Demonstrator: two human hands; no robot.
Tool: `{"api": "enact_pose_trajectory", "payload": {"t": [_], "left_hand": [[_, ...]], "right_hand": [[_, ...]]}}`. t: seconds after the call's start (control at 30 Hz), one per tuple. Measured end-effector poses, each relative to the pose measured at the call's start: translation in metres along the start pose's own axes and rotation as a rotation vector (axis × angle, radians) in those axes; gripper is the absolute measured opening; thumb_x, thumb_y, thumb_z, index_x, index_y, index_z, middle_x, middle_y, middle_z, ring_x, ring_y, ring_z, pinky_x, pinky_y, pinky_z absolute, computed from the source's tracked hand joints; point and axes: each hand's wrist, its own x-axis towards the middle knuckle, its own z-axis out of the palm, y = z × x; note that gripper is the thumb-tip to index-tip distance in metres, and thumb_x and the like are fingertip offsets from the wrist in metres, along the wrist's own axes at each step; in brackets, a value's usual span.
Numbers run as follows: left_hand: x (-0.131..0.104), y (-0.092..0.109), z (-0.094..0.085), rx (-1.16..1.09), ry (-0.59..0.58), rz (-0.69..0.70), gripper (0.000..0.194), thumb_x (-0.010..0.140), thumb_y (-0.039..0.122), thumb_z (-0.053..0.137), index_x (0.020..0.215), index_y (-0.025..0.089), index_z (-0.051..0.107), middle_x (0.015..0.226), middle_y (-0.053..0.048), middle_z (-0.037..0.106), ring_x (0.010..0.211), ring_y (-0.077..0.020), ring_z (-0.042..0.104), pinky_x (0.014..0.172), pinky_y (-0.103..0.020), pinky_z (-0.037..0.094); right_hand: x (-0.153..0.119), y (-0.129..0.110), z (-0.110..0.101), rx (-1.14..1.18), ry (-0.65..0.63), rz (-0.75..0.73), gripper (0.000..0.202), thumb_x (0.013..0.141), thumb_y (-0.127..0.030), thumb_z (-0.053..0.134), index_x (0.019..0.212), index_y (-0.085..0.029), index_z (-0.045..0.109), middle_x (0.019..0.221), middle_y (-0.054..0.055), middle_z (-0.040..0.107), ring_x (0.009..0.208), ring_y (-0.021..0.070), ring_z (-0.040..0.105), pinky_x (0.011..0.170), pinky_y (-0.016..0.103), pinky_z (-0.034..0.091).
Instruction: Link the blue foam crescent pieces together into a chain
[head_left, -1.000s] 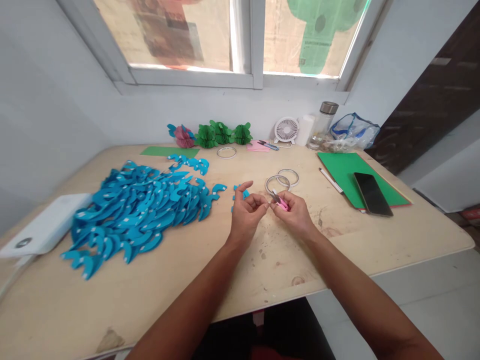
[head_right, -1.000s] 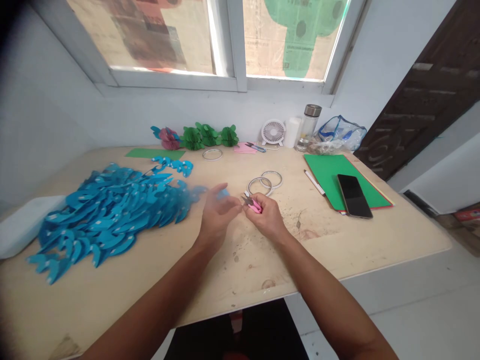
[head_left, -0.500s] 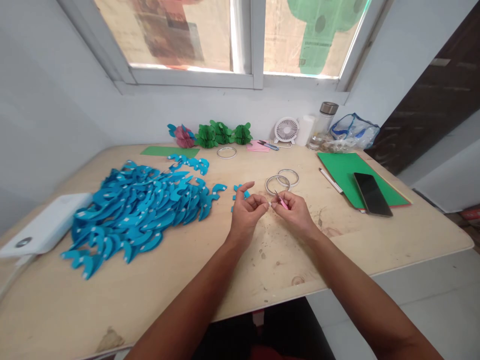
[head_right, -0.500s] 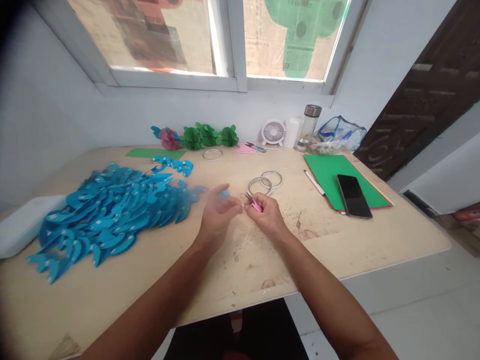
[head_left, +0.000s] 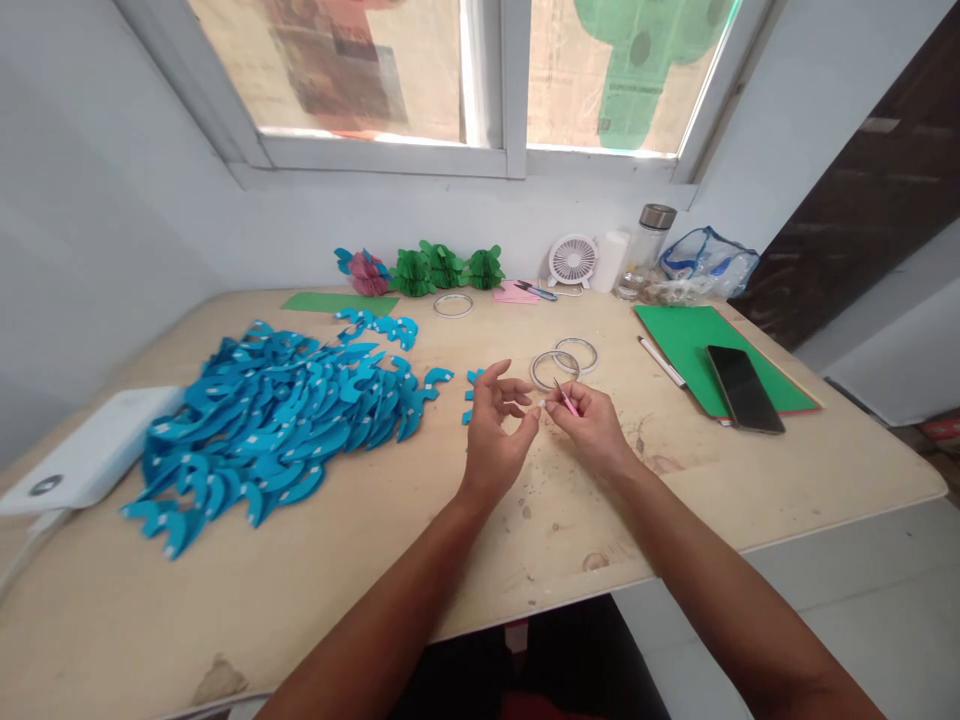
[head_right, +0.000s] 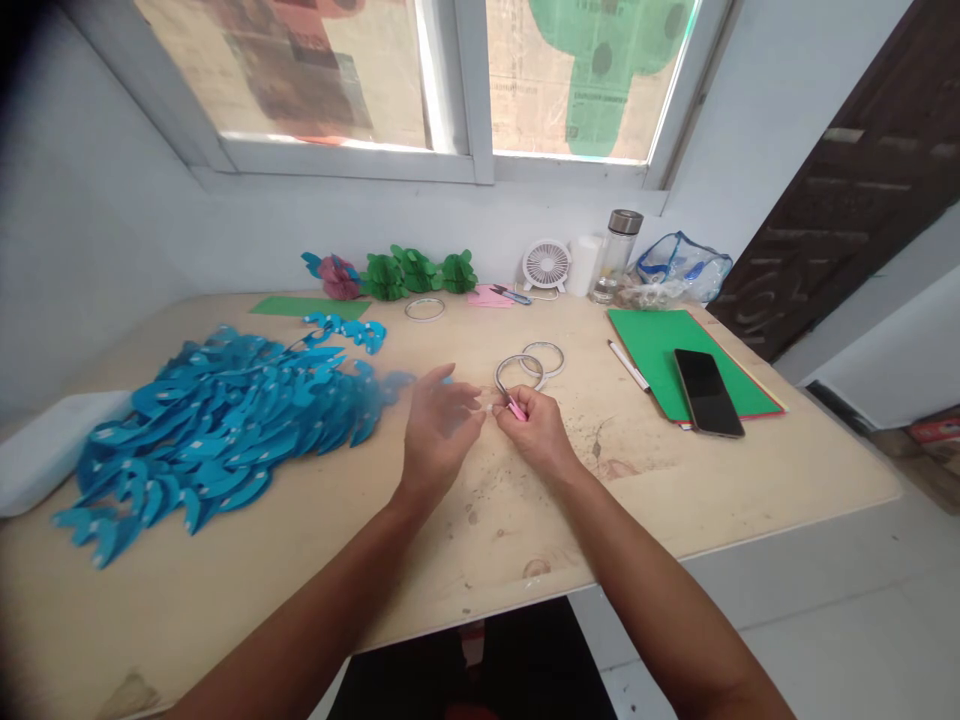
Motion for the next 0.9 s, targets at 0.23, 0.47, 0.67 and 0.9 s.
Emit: {"api": "enact_pose_trajectory", "payload": {"t": [0.23, 0.47, 0.67, 0.9], "left_hand": [[-0.0043, 0.0039, 0.0014, 0.243, -0.018, 0.189, 0.053, 0.07, 0.012, 0.062, 0.119, 0.025, 0.046, 0.081, 0.0, 0.057, 0.076, -0.015, 0.055, 0.075, -0.032, 0.045], [-0.005, 0.0012, 0.001, 0.312, -0.007, 0.185, 0.053, 0.072, 0.011, 0.06, 0.12, 0.025, 0.045, 0.081, 0.0, 0.059, 0.076, -0.0157, 0.058, 0.075, -0.031, 0.045], [-0.0047, 0.0005, 0.0014, 0.36, -0.013, 0.229, 0.051, 0.073, 0.009, 0.057, 0.12, 0.025, 0.045, 0.082, -0.001, 0.06, 0.078, -0.0162, 0.059, 0.077, -0.032, 0.046], [-0.0051, -0.0003, 0.0012, 0.43, -0.025, 0.25, 0.051, 0.074, 0.008, 0.055, 0.122, 0.022, 0.041, 0.08, 0.0, 0.059, 0.076, -0.0142, 0.059, 0.075, -0.03, 0.047]], "right_hand": [[-0.001, -0.0013, 0.0003, 0.009, 0.01, 0.022, 0.022, 0.068, -0.039, 0.062, 0.07, -0.017, 0.056, 0.057, -0.004, 0.045, 0.054, 0.0101, 0.037, 0.05, 0.023, 0.029], [-0.0008, -0.001, 0.0004, -0.004, -0.02, 0.003, 0.017, 0.069, -0.034, 0.06, 0.07, -0.017, 0.056, 0.057, -0.004, 0.047, 0.053, 0.0101, 0.04, 0.051, 0.023, 0.031], [-0.0003, 0.0002, 0.0004, -0.009, -0.03, 0.004, 0.017, 0.069, -0.033, 0.06, 0.07, -0.017, 0.057, 0.057, -0.004, 0.047, 0.053, 0.0101, 0.04, 0.051, 0.023, 0.03], [-0.0015, 0.0005, 0.0008, -0.008, -0.033, 0.01, 0.012, 0.071, -0.028, 0.058, 0.071, -0.017, 0.057, 0.057, -0.004, 0.046, 0.053, 0.0092, 0.038, 0.051, 0.022, 0.029]]}}
